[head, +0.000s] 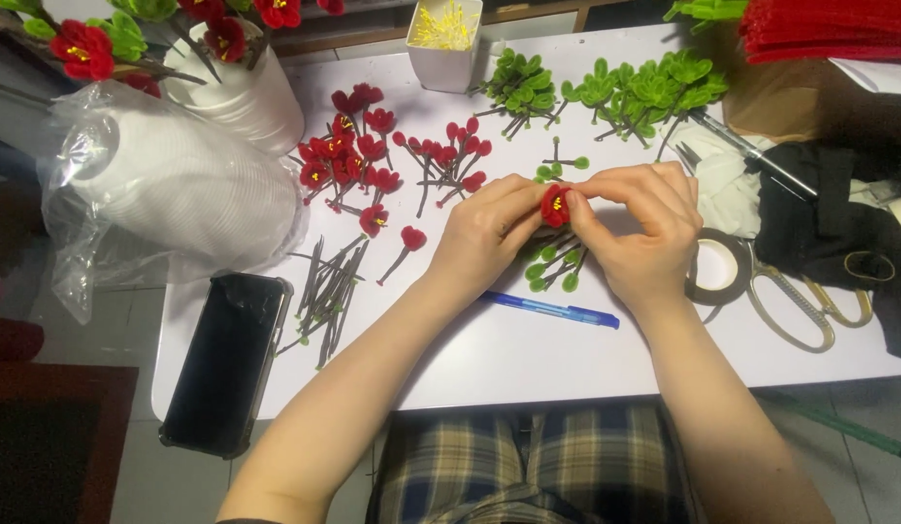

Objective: Assembling small red blossoms onto wire stems and arranging them into decorative branches at a design station.

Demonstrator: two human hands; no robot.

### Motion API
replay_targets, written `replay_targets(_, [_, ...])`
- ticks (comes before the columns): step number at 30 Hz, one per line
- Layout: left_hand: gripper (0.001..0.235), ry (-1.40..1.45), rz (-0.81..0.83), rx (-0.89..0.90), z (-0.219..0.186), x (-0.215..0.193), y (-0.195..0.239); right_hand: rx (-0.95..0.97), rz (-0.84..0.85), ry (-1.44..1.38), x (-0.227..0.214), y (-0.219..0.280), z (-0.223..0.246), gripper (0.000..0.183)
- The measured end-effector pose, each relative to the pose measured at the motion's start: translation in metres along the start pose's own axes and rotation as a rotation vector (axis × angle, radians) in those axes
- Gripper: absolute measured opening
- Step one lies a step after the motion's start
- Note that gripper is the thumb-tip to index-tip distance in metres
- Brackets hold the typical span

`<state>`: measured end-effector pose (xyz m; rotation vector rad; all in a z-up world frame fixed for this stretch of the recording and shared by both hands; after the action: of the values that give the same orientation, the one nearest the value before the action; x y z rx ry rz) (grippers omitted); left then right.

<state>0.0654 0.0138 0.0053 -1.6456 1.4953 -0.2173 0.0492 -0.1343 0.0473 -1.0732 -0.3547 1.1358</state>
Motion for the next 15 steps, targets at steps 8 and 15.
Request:
replay_targets(8, [0.020, 0.184, 0.056, -0.115, 0.002, -0.003, -0.002, -0.231, -0.016, 0.172, 0.002, 0.000, 0.009, 0.011])
replay_targets(15, [0.017, 0.306, 0.108, -0.224, 0.003, -0.004, -0.003, -0.317, -0.032, 0.261, 0.005, 0.009, 0.002, 0.014])
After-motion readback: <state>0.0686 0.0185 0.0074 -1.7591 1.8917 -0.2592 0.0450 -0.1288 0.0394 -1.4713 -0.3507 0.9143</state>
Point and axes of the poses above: each hand's wrist, its own y-axis away from the middle knuckle, its own x-axis out of the palm, z = x × y, the point moved 4 cm from there along -y, towards the middle knuckle, and after that the axes turned 7 degrees about -z, right-handed, at the moved point
